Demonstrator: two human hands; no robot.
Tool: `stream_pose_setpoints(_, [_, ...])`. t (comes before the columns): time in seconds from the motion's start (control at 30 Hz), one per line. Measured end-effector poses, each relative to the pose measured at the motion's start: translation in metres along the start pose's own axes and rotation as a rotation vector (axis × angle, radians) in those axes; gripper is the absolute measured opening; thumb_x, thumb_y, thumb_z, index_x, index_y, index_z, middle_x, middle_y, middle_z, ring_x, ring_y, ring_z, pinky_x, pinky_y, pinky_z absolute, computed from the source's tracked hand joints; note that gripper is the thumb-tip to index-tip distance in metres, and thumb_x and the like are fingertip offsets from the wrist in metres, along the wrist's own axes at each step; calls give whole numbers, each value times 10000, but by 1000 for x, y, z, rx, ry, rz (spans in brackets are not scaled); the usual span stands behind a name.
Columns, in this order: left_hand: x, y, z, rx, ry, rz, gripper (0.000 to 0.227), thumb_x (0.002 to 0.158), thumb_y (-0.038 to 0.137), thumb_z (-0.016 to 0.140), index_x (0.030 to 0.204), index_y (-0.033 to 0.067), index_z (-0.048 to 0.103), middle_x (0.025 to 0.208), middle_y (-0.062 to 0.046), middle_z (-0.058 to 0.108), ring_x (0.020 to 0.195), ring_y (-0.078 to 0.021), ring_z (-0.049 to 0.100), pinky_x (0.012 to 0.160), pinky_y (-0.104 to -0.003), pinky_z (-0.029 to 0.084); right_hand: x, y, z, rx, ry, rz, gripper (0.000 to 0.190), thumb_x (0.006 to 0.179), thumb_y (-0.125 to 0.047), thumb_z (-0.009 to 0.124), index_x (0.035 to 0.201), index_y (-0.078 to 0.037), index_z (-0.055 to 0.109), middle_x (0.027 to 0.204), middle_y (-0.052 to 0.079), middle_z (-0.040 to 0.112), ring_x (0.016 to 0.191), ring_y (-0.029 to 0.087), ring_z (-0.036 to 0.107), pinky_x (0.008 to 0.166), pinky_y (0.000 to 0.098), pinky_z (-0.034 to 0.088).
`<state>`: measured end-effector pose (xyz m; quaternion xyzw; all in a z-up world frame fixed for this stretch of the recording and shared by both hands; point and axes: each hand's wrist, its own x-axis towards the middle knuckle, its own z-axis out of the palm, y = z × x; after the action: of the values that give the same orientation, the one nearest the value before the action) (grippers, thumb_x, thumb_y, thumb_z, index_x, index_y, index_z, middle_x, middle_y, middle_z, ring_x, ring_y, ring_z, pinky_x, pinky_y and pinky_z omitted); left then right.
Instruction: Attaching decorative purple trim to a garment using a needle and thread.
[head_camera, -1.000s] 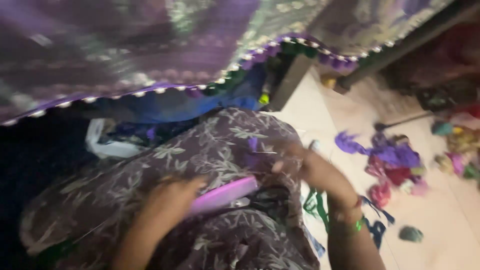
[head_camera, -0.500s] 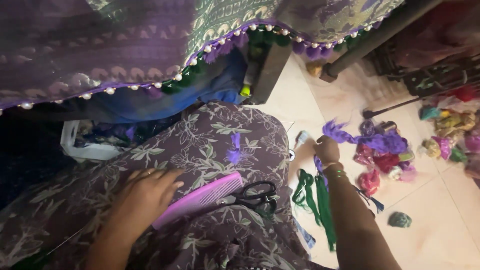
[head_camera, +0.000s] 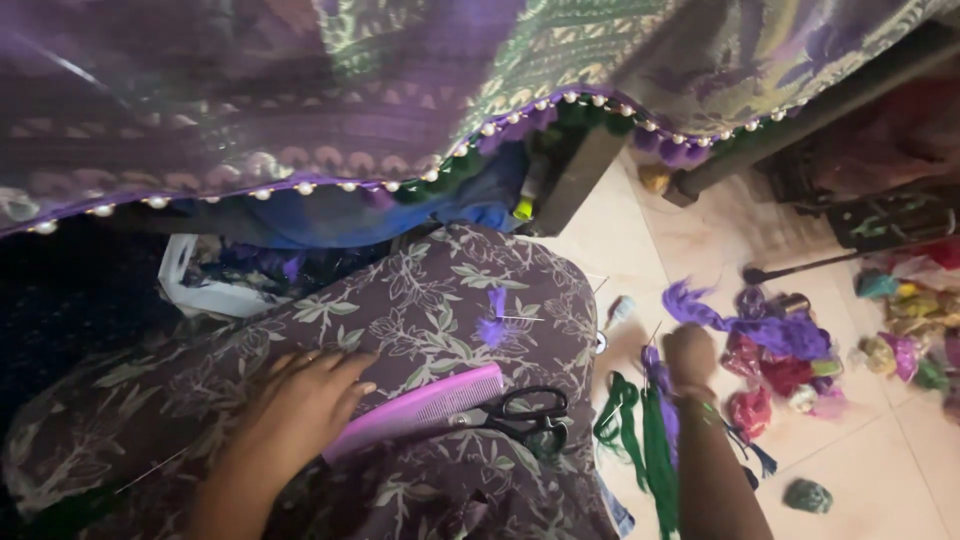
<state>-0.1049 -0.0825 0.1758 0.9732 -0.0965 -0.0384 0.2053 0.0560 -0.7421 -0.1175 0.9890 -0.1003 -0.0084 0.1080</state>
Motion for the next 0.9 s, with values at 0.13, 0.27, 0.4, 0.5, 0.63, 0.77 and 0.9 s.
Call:
stream_pose_setpoints(0.13, [-1,-13,3,11,-1,-8,453,893,358,633,1319,206,665,1107,-113,732,1051,-317,673,979,-470,467,-76,20,-187,1309,56,404,202,1008,-199,715,994,3,705,877,53,694,682,135,630,587,271,480])
stream_pose_setpoints(0.27, [1,-21,-6,3,13,-11,450,892,340,640,1318,202,674,1101,-124,730,1030,-328,674,956,-477,475,-115,118,-240,1077,257,333,185,988,-103,705,1107,32,747,986,79,733,813,159,668,723,276,529])
stream_pose_setpoints(0.4, [13,0,-24,-111,67,14,394,890,304,662,1264,188,696,1091,-106,733,1005,-296,685,915,-430,517,-162,71,-359,964,542,210,185,971,8,649,1137,33,727,1046,86,737,919,133,677,837,261,516])
stream_pose_setpoints(0.5, [17,17,-19,-237,52,86,332,909,287,666,1226,202,718,1091,-69,746,1011,-249,697,921,-389,539,-168,5,-397,926,591,4,178,1004,42,667,1173,6,710,1100,75,732,967,119,685,882,246,527])
stream_pose_setpoints(0.63, [14,60,-25,-377,420,614,136,936,262,678,1039,176,699,1188,-64,738,1207,-259,643,1058,-384,491,-194,-161,-453,979,291,-421,248,792,38,746,1019,-59,722,985,66,747,928,161,699,821,304,539])
stream_pose_setpoints(0.77, [-3,84,-65,-386,468,656,623,817,394,695,1225,-76,672,1201,-241,681,1178,-371,585,961,-413,466,-217,-245,-476,1182,60,-993,172,851,-11,743,1019,-40,721,1028,66,759,1002,162,714,889,319,572])
stream_pose_setpoints(0.9, [-24,53,-46,-489,134,386,261,969,290,653,946,31,663,964,-134,713,975,-313,674,855,-420,525,-209,-274,-476,1725,-248,-803,42,1005,-61,639,1026,-29,623,1004,126,728,915,212,702,822,350,588])
